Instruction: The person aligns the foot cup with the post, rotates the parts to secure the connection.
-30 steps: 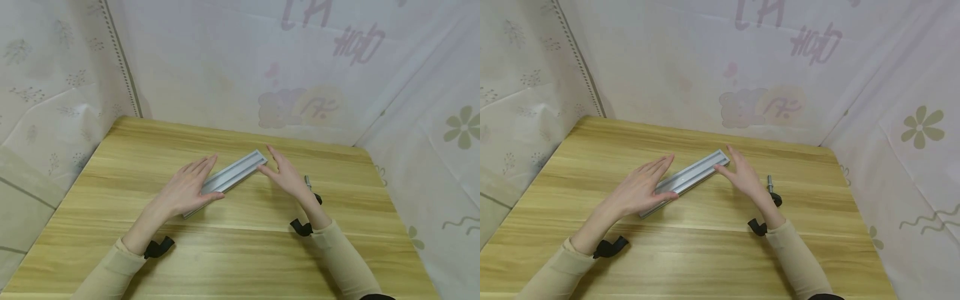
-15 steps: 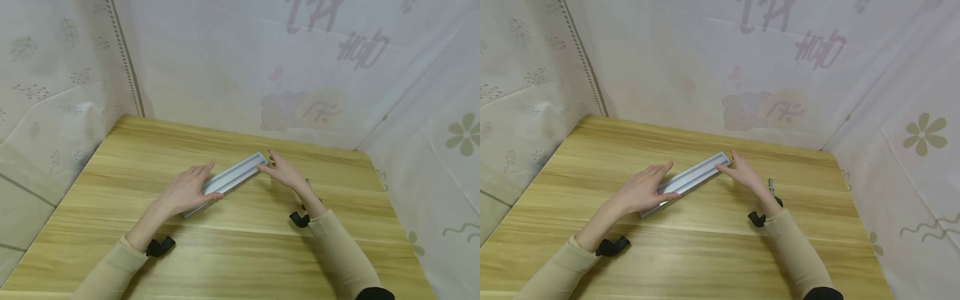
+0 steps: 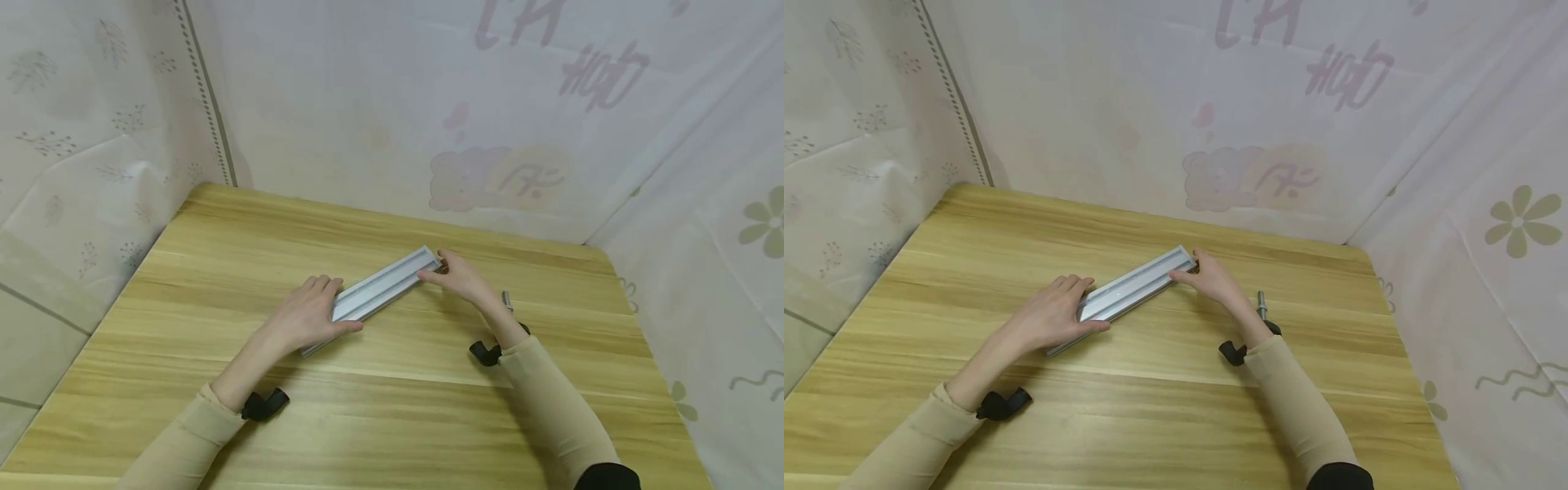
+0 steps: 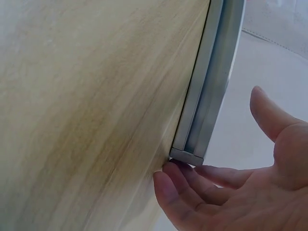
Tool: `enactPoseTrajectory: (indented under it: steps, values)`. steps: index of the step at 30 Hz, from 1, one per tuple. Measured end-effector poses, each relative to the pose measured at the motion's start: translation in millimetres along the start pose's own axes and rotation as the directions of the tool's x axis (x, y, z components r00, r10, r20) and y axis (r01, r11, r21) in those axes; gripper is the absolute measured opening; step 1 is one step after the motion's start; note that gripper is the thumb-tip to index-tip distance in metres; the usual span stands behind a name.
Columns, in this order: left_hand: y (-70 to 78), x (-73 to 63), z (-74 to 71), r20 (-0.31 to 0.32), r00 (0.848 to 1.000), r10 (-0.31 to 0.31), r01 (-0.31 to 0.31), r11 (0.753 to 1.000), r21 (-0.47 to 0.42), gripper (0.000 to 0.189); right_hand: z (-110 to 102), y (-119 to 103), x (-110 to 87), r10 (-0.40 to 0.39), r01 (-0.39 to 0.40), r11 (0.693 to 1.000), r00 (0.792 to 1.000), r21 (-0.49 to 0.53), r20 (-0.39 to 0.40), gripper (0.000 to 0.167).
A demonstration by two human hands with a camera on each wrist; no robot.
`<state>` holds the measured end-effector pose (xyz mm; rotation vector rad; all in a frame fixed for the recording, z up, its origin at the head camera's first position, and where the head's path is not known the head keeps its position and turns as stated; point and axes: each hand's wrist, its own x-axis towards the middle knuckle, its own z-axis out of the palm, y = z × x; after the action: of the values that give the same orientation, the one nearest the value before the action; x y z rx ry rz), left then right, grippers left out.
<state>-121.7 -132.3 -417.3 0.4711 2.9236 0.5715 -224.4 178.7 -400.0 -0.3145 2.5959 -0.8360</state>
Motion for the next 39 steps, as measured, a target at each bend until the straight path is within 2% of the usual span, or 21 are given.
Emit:
enactPoseTrajectory:
  steps: [7,16,20,28,33,39]
  values:
    - [1.1,0.8,0.3,0.013,1.0,-0.007,0.006,0.999,0.034,0.089,4,-1,5.0,-0.027,0.026,0.999,0.999,-0.02,-0.041,0.061]
    - [5.2,0.8,1.3,-0.025,0.999,0.026,-0.024,0.998,0.055,0.073,9,-2,10.2,0.007,-0.01,0.999,0.997,-0.043,-0.073,0.051]
    - [7.7,-0.9,1.5,-0.064,0.997,0.047,-0.042,0.996,0.074,0.067,11,-3,11.4,0.025,-0.029,0.999,0.997,-0.039,-0.078,0.05]
    - [8.0,-1.4,5.6,-0.135,0.987,0.088,-0.076,0.992,0.097,0.059,11,-5,12.0,0.039,-0.04,0.999,0.996,-0.012,-0.083,0.059]
    - [9.9,-1.3,5.5,-0.182,0.978,0.1,-0.081,0.991,0.108,0.055,7,-7,8.0,0.07,-0.066,0.997,0.992,0.042,-0.103,0.071]
    - [12.3,-3.5,2.7,-0.234,0.966,0.106,-0.08,0.99,0.118,0.053,-1,-16,1.9,0.061,-0.044,0.991,0.989,0.125,-0.136,0.079]
